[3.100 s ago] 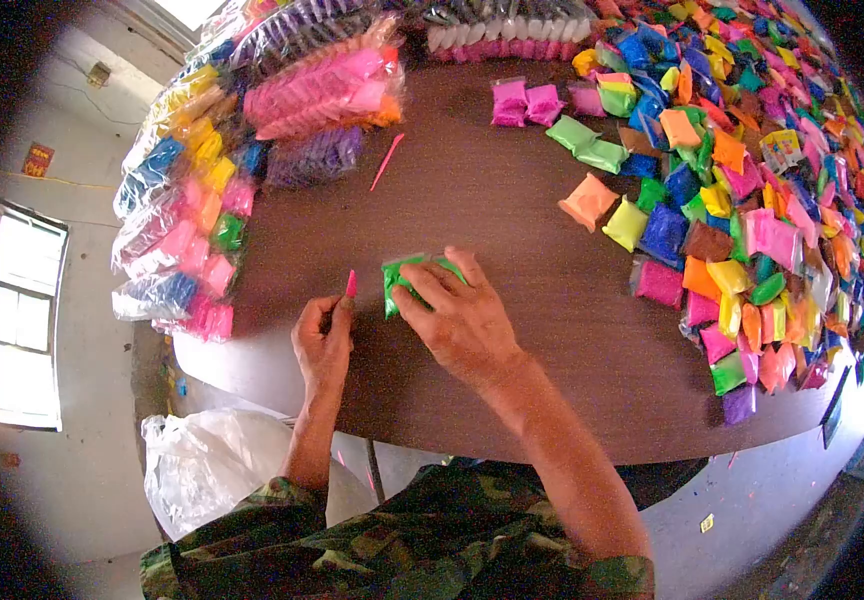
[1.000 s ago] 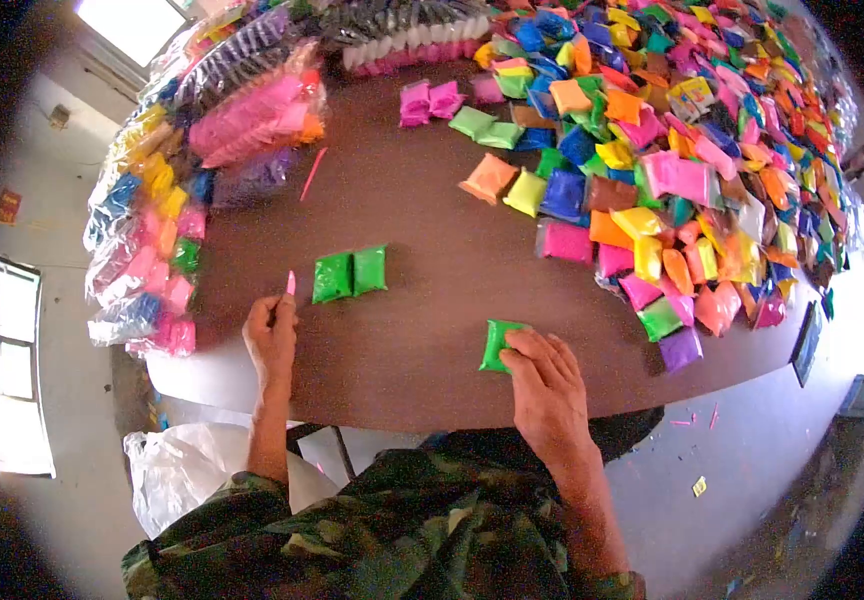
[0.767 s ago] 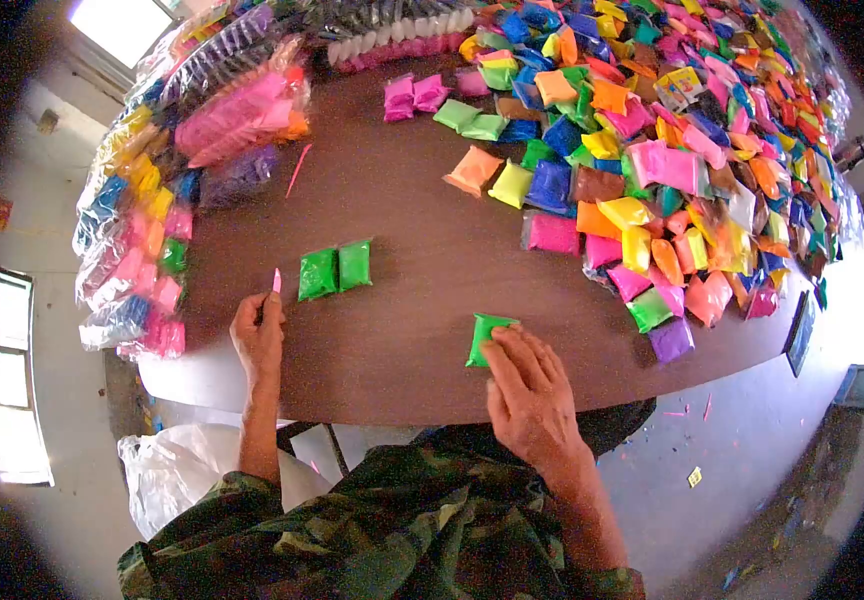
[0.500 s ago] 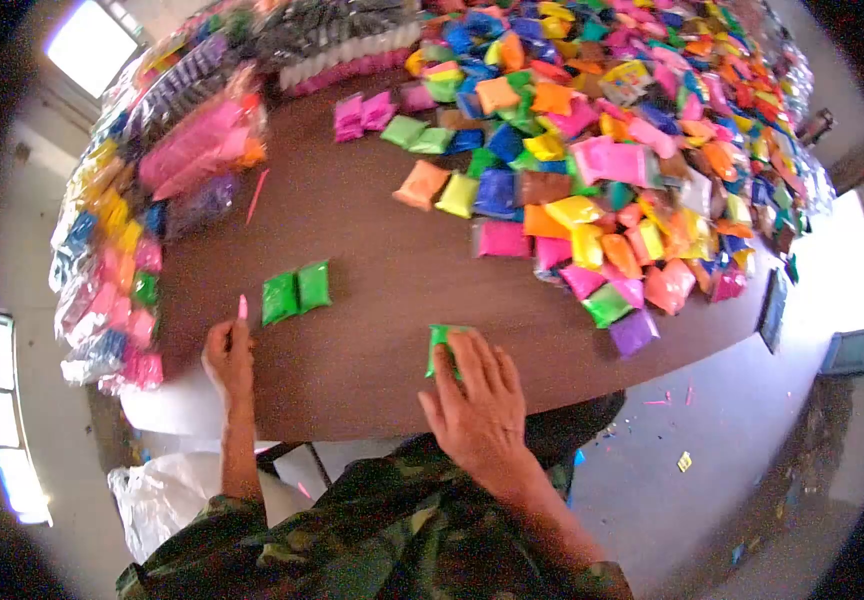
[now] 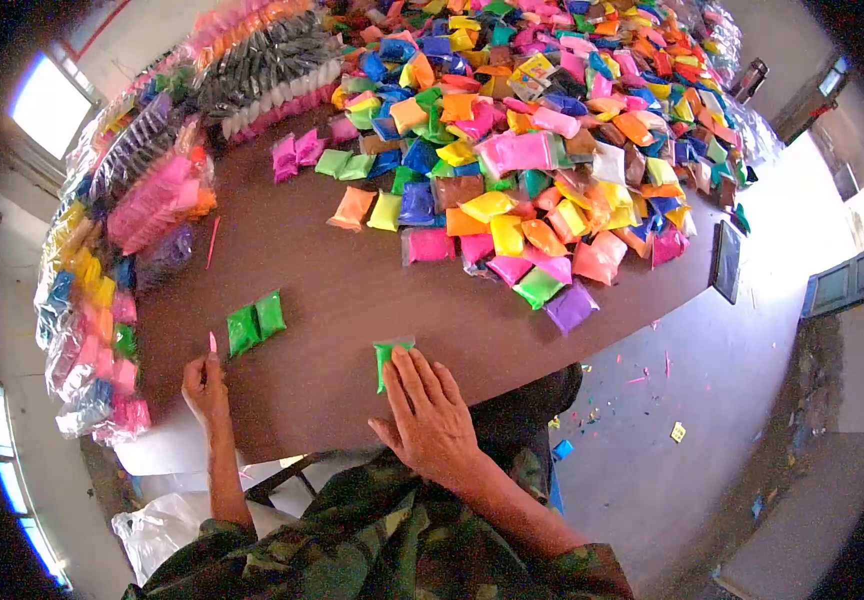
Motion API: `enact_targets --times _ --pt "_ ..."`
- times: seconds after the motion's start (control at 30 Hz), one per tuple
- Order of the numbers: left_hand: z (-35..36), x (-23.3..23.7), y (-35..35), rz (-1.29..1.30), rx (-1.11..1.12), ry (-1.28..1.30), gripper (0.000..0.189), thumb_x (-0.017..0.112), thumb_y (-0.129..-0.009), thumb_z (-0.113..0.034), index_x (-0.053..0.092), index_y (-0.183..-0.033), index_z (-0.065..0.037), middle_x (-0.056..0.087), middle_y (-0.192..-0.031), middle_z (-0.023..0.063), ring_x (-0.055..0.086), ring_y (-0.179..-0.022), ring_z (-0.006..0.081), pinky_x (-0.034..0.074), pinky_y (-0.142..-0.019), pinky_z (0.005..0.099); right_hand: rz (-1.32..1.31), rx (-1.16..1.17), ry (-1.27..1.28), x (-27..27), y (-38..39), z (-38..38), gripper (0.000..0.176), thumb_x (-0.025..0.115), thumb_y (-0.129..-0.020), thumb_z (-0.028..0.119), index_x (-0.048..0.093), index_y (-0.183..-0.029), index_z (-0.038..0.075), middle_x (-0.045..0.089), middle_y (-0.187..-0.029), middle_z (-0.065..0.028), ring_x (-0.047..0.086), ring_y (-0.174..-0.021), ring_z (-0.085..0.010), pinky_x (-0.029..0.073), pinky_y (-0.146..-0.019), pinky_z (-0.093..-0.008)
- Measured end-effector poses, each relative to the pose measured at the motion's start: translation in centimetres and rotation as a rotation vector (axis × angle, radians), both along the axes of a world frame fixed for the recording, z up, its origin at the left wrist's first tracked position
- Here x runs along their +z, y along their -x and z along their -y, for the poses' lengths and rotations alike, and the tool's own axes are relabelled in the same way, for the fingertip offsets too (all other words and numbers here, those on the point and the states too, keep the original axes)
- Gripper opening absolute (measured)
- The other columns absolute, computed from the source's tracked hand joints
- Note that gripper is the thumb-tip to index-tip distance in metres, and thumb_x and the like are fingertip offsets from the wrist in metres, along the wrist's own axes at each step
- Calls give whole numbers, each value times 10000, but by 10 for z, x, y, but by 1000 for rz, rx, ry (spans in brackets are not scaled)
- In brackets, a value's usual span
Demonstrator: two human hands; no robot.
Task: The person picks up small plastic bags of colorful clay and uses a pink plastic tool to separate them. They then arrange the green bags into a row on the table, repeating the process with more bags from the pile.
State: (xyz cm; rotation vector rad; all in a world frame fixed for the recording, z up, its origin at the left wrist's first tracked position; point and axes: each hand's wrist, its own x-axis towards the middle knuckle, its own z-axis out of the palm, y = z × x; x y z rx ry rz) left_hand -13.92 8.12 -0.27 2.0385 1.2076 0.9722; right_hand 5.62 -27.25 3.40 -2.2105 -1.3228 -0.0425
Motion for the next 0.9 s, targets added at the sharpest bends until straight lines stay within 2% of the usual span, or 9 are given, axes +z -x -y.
enact_targets --times 0.1,0.2,0.37,0.47,0.57,0.7,0.9 --pt "5 8 -5 -12 21 77 251 724 -1070 -252 748 -990 -15 643 -750 6 547 -624 80 433 -568 283 38 -8 -8 -1 2 3 757 792 -964 422 567 -1510 -51 526 -1612 -239 525 -1484 -401 411 -1216 -541" --pt "-5 -6 -3 5 -20 -87 240 733 -1062 -240 751 -987 -13 648 -745 6 563 -641 84 447 -586 283 38 -20 -35 3 1 1 725 802 -954 405 593 -1490 -35 551 -1577 -236 548 -1452 -402 431 -1193 -543" --pt "4 5 -6 10 39 75 219 749 -1051 -223 748 -984 -15 665 -762 1 583 -687 78 469 -620 284 -102 -9 -130 4 -8 -1 683 795 -963 397 613 -1496 9 531 -1602 -210 555 -1438 -417 444 -1186 -559" --pt "9 9 -2 19 51 108 222 754 -1055 -230 744 -994 -17 668 -776 -4 581 -692 69 467 -619 272 -32 -35 -132 19 -7 5 642 818 -930 331 648 -1438 -24 568 -1567 -237 572 -1420 -430 448 -1176 -551" --pt "14 18 -11 20 69 173 236 759 -1058 -240 738 -1022 -7 669 -785 -2 581 -693 68 464 -616 269 -19 23 -42 19 -4 7 693 778 -970 398 615 -1484 -39 524 -1619 -236 533 -1468 -429 432 -1191 -558" --pt "6 4 -4 4 31 66 243 757 -1059 -243 737 -1008 -7 663 -780 -1 567 -674 67 447 -585 268 -23 58 79 8 5 0 781 746 -992 473 553 -1549 -40 448 -1684 -227 469 -1532 -404 399 -1228 -569" --pt "15 16 -14 -12 53 73 242 755 -1060 -248 735 -980 -20 654 -769 -7 548 -656 58 429 -561 264 62 50 118 11 6 -4 783 778 -956 454 583 -1498 -75 492 -1629 -262 508 -1491 -414 410 -1216 -563"
